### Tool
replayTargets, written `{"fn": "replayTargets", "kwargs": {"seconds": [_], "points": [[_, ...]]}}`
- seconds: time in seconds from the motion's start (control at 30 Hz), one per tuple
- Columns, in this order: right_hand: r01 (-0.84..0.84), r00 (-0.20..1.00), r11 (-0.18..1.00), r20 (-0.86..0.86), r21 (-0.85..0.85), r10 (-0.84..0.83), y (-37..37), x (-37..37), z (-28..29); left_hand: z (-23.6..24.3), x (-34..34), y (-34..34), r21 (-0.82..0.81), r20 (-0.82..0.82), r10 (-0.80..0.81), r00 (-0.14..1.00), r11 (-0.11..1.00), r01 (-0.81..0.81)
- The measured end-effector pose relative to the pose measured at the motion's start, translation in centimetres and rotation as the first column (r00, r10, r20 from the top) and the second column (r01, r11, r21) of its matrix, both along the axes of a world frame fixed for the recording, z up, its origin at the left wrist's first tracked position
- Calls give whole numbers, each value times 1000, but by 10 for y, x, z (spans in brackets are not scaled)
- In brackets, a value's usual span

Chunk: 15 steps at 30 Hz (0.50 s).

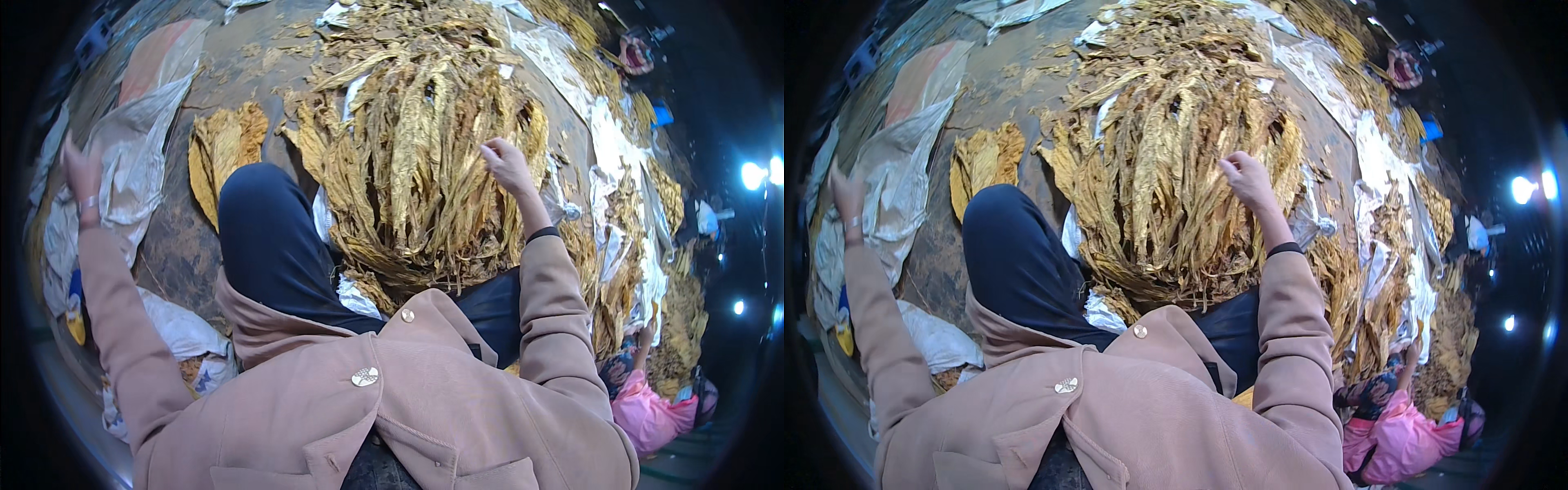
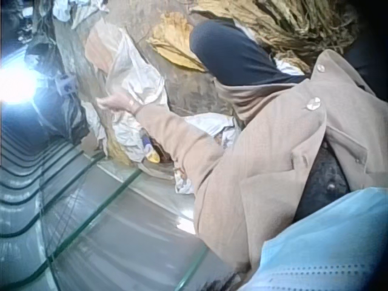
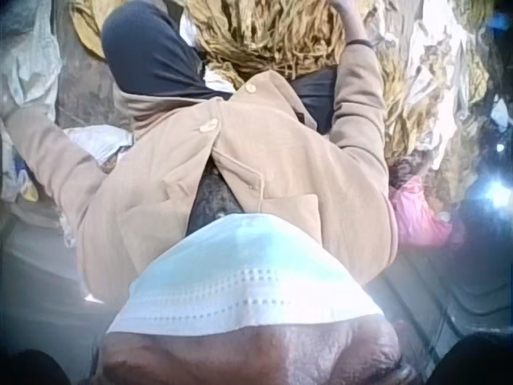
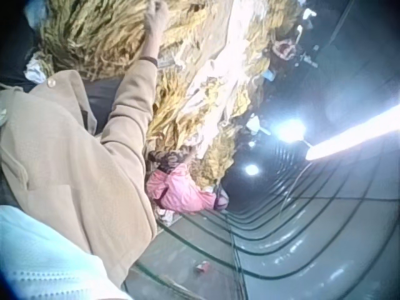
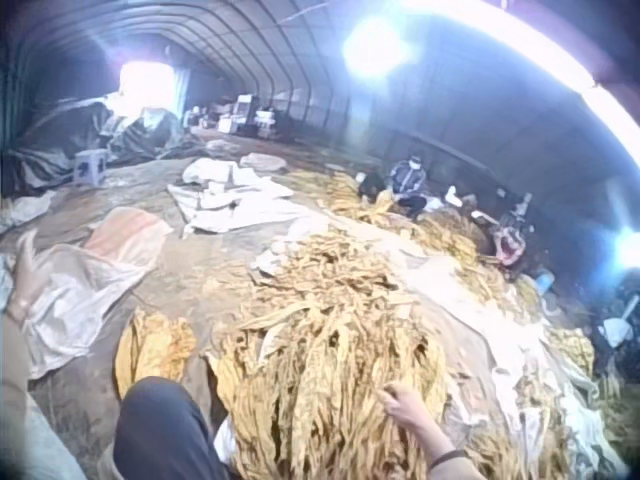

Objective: The person sits on the floor and repeatedly picks up dried yellow leaves from a large pile. They separate the leaves by hand, inspecting them and placing them into a smaller pile to the left.

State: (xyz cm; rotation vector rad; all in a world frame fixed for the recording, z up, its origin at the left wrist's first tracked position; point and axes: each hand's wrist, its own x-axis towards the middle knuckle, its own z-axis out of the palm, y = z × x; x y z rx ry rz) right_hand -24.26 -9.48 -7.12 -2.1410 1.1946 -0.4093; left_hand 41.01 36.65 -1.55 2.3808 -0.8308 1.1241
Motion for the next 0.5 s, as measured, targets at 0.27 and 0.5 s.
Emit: {"fn": "replayTargets", "kwargs": {"seconds": [0.27, 0.5], "points": [[-219, 911, 946, -396, -239, 111, 56, 33, -19, 84, -116, -352, -412, -332, -750, 571, 660, 628], [-122, 942, 988, -325, -92, 86, 30, 2, -30, 15, -404, -367, -333, -800, -599, -40, 388, 859]]}}
